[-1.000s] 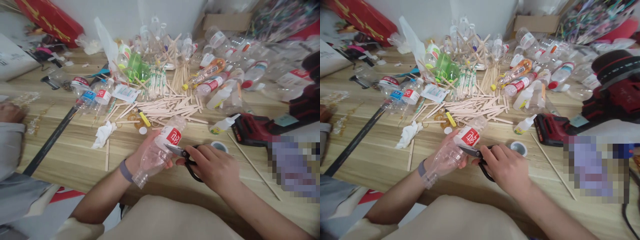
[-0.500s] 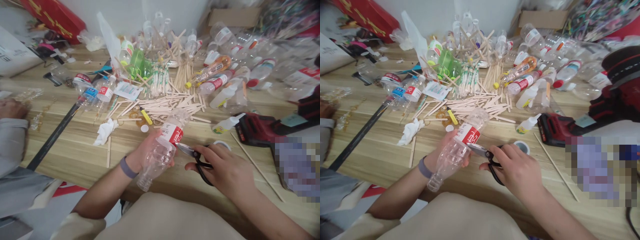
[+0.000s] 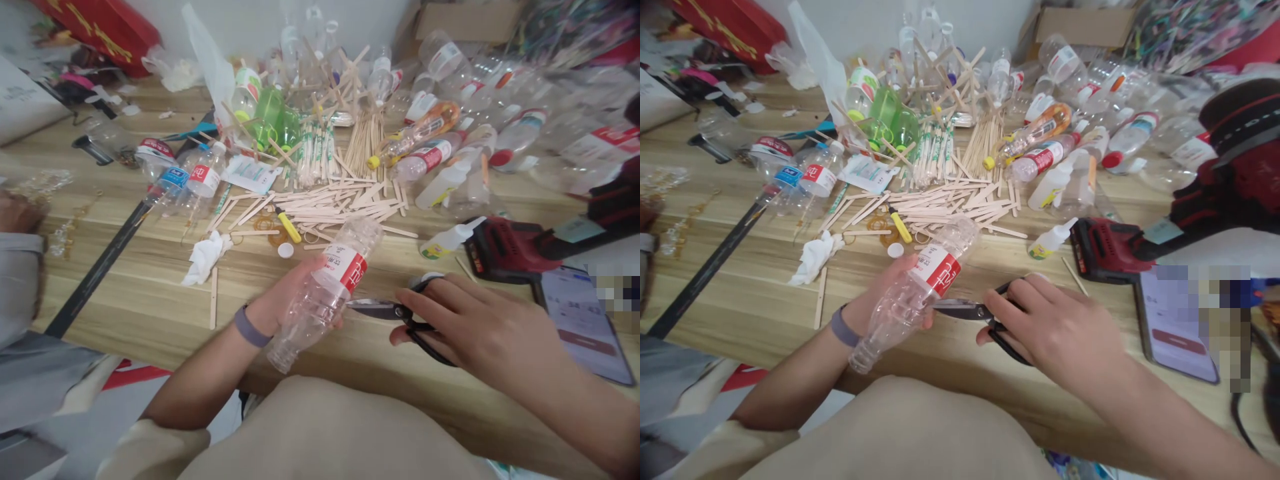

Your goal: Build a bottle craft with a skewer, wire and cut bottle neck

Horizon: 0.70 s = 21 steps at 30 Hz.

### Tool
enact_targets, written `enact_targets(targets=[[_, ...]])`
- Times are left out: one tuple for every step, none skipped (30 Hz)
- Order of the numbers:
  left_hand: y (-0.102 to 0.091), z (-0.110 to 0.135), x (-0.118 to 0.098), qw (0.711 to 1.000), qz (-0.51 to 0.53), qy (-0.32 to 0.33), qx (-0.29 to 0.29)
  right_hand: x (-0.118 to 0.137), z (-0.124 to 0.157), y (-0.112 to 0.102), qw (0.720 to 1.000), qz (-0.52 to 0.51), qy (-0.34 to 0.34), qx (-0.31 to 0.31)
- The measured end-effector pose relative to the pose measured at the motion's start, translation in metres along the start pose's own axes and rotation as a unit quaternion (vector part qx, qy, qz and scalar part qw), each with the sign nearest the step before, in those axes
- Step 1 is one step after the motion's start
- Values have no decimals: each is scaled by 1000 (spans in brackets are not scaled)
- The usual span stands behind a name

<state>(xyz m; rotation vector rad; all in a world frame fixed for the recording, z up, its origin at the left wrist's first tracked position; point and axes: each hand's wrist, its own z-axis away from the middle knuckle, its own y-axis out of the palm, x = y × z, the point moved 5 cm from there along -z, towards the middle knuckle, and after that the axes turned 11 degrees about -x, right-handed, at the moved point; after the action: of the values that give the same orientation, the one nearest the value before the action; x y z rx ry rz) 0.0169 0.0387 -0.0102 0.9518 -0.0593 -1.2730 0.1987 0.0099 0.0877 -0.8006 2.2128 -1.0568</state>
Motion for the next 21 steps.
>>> enact_targets(targets=[[1, 0, 0, 1000, -7, 0, 2, -3, -3, -2, 1000, 10, -19, 6], [2, 1, 1, 1000, -15, -5, 6, -5, -5, -4, 999, 17, -39, 14], [3, 2, 2, 1000, -25, -11, 10, -7, -8, -5, 998, 18, -61, 23], [3, 2, 2, 999, -33, -16, 12, -8, -11, -6, 996, 16, -82, 30], [4, 3, 2, 999, -39, -17, 11, -10, -15, -7, 994, 11, -100, 34], [4, 4, 2, 999, -44, -17, 7, -11, -19, -7, 993, 4, -113, 36], [4, 5, 2, 999, -45, -16, 2, -12, -23, -9, 991, -3, -127, 32], [5, 5, 1, 999, -44, -13, -4, -13, -27, -10, 990, -8, -140, 27], [6, 6, 0, 999, -41, -10, -7, -13, -31, -12, 988, -12, -156, 20], [7, 6, 0, 999, -40, -10, -8, -14, -36, -14, 985, -12, -170, 15], [8, 6, -1, 999, -42, -13, -6, -14, -40, -15, 983, -10, -182, 13], [9, 6, -1, 999, -44, -15, -4, -15, -44, -17, 981, -12, -195, 12], [10, 5, -1, 999, -46, -18, -3, -16, -48, -18, 979, -21, -200, 14], [11, 5, 0, 999, -48, -22, -3, -17, -52, -19, 980, -40, -196, 22], [11, 5, 0, 999, -47, -26, -4, -19, -56, -19, 980, -71, -181, 33], [10, 5, 0, 999, -43, -28, -6, -22, -59, -18, 980, -106, -158, 52], [10, 5, 0, 999, -40, -29, -9, -24, -61, -17, 979, -142, -129, 76], [9, 5, 0, 999, -39, -31, -14, -26, -63, -14, 975, -170, -99, 103], [8, 5, 0, 999, -39, -32, -18, -28, -64, -11, 970, -190, -74, 130], [7, 5, 0, 999, -38, -32, -20, -29, -64, -9, 966, -202, -62, 149], [8, 4, 0, 999, -37, -32, -17, -30, -64, -8, 963, -209, -61, 161]])
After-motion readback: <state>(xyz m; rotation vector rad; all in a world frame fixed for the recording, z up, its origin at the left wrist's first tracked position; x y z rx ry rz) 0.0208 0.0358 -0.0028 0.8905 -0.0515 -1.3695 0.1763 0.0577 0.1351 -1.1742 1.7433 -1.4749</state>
